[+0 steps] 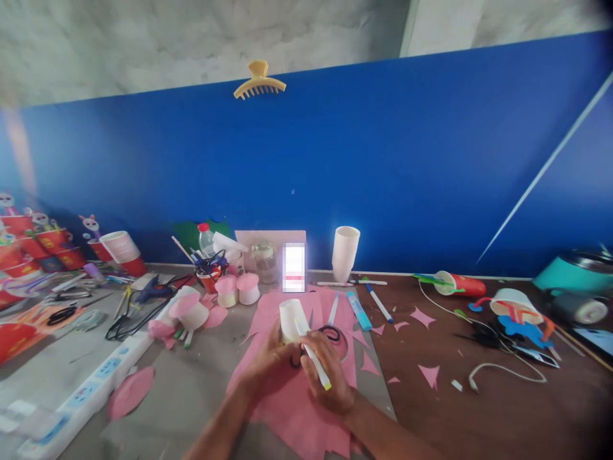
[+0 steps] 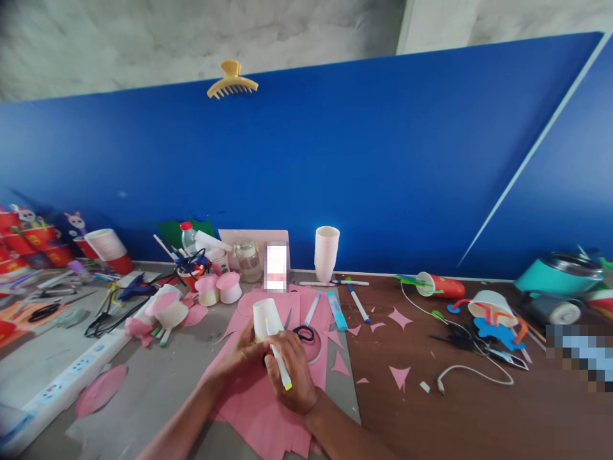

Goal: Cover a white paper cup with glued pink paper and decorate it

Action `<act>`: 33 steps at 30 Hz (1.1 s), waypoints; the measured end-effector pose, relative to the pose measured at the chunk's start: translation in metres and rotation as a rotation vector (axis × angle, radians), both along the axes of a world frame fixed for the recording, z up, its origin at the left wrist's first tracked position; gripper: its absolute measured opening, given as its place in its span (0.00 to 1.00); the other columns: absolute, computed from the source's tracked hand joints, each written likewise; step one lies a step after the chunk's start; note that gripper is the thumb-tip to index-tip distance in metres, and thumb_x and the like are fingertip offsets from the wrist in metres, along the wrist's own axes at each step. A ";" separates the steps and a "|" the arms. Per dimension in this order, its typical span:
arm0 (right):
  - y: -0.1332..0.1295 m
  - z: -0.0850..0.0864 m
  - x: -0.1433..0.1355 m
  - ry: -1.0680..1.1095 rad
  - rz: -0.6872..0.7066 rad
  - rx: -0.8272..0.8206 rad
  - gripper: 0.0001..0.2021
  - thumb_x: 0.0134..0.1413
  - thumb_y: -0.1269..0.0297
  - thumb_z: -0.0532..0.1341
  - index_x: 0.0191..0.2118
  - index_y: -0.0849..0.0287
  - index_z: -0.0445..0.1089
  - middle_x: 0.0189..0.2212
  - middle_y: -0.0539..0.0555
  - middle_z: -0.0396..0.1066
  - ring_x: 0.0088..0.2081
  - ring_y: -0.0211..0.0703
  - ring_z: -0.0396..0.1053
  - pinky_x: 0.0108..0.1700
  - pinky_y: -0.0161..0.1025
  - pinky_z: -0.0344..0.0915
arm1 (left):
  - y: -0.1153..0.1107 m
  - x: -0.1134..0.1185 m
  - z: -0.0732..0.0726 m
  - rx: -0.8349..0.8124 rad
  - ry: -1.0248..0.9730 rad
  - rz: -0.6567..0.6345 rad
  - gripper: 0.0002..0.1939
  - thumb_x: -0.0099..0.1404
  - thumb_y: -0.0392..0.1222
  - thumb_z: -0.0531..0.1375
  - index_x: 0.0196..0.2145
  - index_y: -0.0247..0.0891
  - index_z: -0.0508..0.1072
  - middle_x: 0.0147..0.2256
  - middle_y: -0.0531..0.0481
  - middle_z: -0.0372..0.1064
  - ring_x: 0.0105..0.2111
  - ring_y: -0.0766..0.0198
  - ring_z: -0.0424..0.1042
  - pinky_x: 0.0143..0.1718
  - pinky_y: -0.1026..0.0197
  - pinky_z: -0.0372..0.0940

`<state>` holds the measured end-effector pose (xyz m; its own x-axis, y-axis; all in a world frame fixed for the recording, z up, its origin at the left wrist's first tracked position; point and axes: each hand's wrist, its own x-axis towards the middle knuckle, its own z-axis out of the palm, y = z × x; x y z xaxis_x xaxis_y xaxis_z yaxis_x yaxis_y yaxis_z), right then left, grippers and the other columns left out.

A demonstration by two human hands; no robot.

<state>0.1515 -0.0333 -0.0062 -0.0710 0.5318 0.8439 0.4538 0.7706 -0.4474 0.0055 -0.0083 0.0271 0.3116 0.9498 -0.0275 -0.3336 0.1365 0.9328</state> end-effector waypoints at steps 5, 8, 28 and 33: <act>0.001 0.001 0.000 -0.015 -0.007 0.038 0.12 0.70 0.64 0.50 0.52 0.55 0.67 0.38 0.57 0.77 0.41 0.50 0.75 0.42 0.47 0.75 | 0.001 -0.001 -0.002 -0.001 0.012 0.013 0.25 0.49 0.44 0.76 0.43 0.37 0.73 0.35 0.47 0.74 0.35 0.58 0.70 0.37 0.61 0.65; 0.001 0.001 0.000 -0.009 -0.012 0.034 0.11 0.69 0.66 0.51 0.51 0.54 0.67 0.38 0.57 0.77 0.41 0.50 0.75 0.43 0.47 0.75 | 0.000 -0.001 -0.002 -0.005 0.013 0.016 0.26 0.49 0.45 0.76 0.43 0.37 0.73 0.35 0.48 0.73 0.35 0.59 0.70 0.37 0.61 0.65; -0.001 -0.003 0.003 0.045 0.036 -0.020 0.12 0.68 0.67 0.53 0.52 0.53 0.69 0.40 0.57 0.77 0.44 0.52 0.77 0.46 0.47 0.76 | 0.001 0.000 -0.008 -0.048 -0.044 -0.022 0.27 0.49 0.47 0.76 0.41 0.39 0.70 0.32 0.51 0.70 0.30 0.65 0.67 0.33 0.64 0.61; 0.000 -0.003 0.002 0.007 -0.012 -0.008 0.13 0.66 0.68 0.53 0.52 0.54 0.69 0.39 0.57 0.78 0.45 0.52 0.77 0.46 0.48 0.77 | 0.002 0.000 -0.010 -0.035 -0.043 -0.025 0.27 0.50 0.46 0.76 0.43 0.39 0.70 0.33 0.51 0.71 0.32 0.64 0.69 0.33 0.63 0.62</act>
